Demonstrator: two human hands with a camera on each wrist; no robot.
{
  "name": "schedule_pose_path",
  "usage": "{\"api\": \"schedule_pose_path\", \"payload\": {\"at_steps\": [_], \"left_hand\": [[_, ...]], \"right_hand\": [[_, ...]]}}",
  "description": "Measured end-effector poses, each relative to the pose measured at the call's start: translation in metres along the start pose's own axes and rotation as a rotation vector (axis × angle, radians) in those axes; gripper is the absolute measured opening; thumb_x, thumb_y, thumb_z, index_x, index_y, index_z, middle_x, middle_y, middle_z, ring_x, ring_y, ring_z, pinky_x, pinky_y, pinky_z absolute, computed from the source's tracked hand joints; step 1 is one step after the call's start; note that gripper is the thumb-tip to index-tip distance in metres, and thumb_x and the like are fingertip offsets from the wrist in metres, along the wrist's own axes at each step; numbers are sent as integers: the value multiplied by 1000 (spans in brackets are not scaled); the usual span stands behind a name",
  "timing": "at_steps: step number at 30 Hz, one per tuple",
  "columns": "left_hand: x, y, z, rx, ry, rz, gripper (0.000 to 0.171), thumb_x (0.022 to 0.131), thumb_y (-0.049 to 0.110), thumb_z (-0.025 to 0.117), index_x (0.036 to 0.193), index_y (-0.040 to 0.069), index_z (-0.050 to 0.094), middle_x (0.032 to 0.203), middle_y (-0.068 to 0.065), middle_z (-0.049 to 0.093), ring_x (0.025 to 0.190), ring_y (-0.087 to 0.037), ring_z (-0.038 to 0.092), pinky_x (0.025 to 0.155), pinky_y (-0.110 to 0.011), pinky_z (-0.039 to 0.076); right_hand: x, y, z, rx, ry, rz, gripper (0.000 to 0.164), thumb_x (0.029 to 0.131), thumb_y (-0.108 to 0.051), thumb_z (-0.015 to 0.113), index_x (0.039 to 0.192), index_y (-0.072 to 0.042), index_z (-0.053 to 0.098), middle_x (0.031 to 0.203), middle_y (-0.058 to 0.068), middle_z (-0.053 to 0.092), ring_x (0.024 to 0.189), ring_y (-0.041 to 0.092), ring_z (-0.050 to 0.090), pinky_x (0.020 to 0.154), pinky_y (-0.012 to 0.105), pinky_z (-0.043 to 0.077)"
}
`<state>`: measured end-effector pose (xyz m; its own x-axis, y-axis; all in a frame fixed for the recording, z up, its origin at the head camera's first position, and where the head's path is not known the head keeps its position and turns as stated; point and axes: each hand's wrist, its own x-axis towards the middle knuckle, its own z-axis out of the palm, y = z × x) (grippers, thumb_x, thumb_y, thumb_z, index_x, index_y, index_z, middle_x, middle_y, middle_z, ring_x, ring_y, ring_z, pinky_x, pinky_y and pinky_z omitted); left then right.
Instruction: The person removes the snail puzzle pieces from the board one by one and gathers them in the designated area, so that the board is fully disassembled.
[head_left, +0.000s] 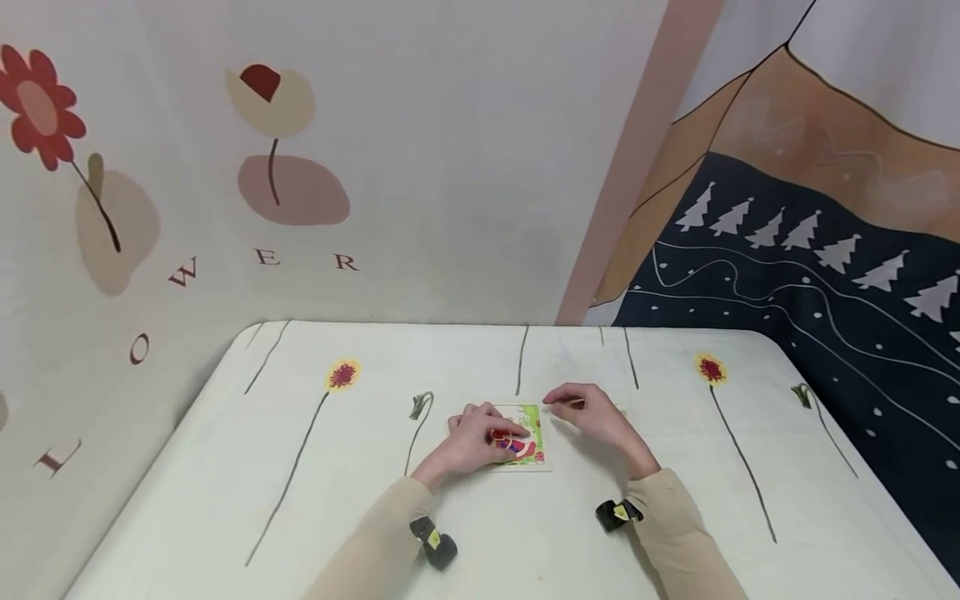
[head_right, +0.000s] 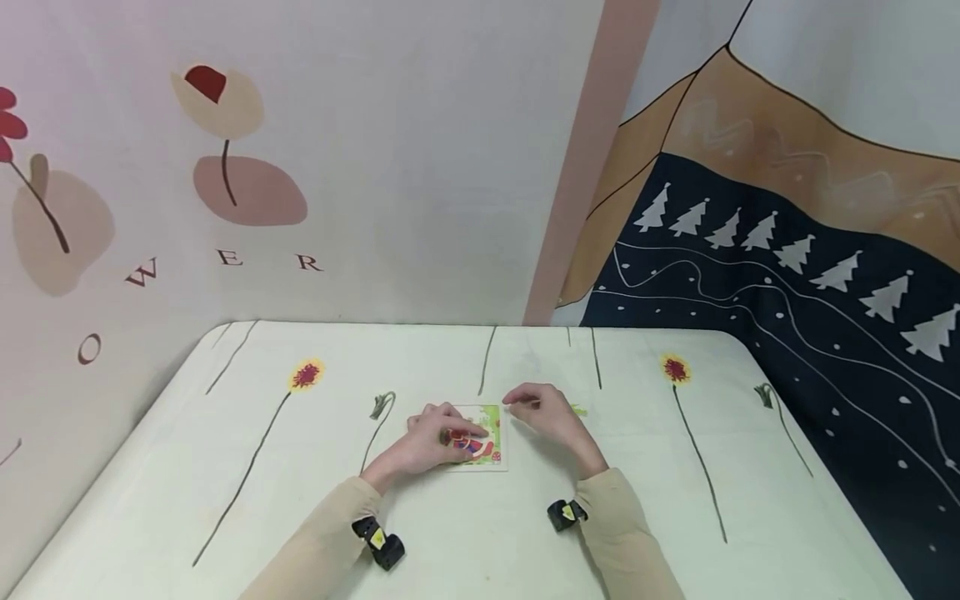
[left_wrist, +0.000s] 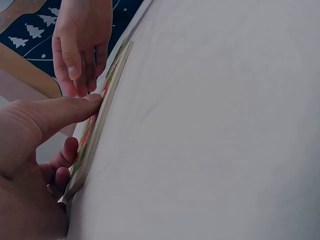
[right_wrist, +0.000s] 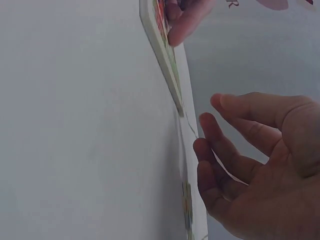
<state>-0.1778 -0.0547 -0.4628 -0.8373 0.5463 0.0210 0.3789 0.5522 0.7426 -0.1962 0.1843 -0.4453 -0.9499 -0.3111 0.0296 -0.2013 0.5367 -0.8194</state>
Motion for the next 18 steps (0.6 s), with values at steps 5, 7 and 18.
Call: {"api": "schedule_pose_path", "payload": {"at_steps": [5,7,18], "left_hand": [[0,1,1,-5,-8,-7,30,81,20,77,110,24,74,96,7,47,92,-19,36,84,-49,19],[0,1,1,-5,-11,-7,30,81,20,76,110,24,74,96,7,47,92,-19,36,84,-49,19],[1,0,0,-5,-20,-2,29,82,20,76,111,24,74,95,7,46,93,-19,35,84,-49,19]], "right_hand": [[6,-6,5,-15,-50,-16,15,93,-7,61,104,-5,71,107,7,67,97,22,59,87,41,44],[9,-8,7,-25,-69,-27,16,93,-7,61,105,-5,71,107,7,66,96,22,59,86,41,44],[23,-12,15,-76,-184,-76,19,90,0,59,103,-3,72,99,6,66,82,16,52,75,34,41]]}}
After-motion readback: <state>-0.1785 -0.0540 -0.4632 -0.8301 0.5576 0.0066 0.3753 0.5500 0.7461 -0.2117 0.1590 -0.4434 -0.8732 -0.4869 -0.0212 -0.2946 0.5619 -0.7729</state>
